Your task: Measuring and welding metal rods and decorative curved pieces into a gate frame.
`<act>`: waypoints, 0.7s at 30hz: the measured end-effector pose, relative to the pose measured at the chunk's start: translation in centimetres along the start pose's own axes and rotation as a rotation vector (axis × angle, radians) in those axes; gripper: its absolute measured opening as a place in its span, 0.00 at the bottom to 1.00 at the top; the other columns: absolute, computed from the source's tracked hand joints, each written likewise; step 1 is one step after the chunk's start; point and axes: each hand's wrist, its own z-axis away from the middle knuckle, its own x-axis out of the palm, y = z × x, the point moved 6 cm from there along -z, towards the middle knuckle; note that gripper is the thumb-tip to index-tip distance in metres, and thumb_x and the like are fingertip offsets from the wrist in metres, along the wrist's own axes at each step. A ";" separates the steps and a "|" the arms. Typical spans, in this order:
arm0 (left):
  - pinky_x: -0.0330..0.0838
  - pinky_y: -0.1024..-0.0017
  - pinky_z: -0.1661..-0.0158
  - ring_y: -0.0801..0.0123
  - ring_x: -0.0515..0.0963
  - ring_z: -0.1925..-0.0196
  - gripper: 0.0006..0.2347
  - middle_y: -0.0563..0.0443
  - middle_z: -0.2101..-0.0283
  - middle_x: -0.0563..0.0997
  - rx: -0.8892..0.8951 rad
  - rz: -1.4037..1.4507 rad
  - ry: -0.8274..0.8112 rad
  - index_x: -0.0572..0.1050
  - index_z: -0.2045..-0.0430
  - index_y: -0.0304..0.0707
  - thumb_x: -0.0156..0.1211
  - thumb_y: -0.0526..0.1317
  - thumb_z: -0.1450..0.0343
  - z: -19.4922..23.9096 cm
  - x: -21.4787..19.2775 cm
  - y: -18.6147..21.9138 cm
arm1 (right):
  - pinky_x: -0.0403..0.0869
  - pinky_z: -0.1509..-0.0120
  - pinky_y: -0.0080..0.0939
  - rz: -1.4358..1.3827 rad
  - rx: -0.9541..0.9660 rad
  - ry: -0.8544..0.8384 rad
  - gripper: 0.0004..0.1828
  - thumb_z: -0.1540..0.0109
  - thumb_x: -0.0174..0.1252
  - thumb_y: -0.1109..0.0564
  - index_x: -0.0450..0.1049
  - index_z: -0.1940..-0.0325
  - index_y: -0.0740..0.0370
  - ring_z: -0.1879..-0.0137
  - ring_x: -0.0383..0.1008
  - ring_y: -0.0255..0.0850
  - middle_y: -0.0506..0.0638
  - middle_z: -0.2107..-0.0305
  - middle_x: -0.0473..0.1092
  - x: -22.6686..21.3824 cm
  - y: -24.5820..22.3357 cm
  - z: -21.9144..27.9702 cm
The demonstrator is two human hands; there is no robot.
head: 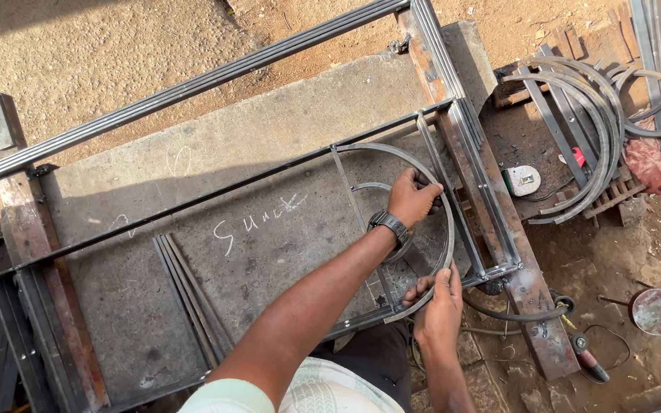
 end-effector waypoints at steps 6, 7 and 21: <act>0.80 0.74 0.74 0.70 0.83 0.72 0.08 0.47 0.70 0.80 -0.030 -0.060 0.000 0.71 0.65 0.30 0.63 0.34 0.31 0.7 0.1 1.1 | 0.57 0.80 0.29 -0.383 0.079 0.078 0.25 0.28 0.44 0.47 0.61 0.25 0.47 0.81 0.55 0.28 0.40 0.81 0.56 -0.2 1.8 -0.3; 0.80 0.74 0.74 0.70 0.83 0.72 0.08 0.48 0.70 0.80 -0.033 -0.083 -0.011 0.71 0.65 0.30 0.63 0.34 0.32 0.7 0.3 1.3 | 0.56 0.81 0.29 -0.391 0.072 0.081 0.25 0.28 0.44 0.47 0.62 0.25 0.47 0.81 0.54 0.28 0.40 0.81 0.56 -0.1 1.8 -0.4; 0.80 0.69 0.60 0.64 0.83 0.59 0.13 0.45 0.57 0.81 0.451 -0.535 0.101 0.73 0.54 0.33 0.64 0.40 0.28 2.6 -8.8 5.7 | 0.52 0.81 0.28 -0.465 0.151 -0.044 0.20 0.28 0.44 0.46 0.66 0.32 0.45 0.82 0.50 0.27 0.39 0.81 0.54 -2.3 4.0 -3.0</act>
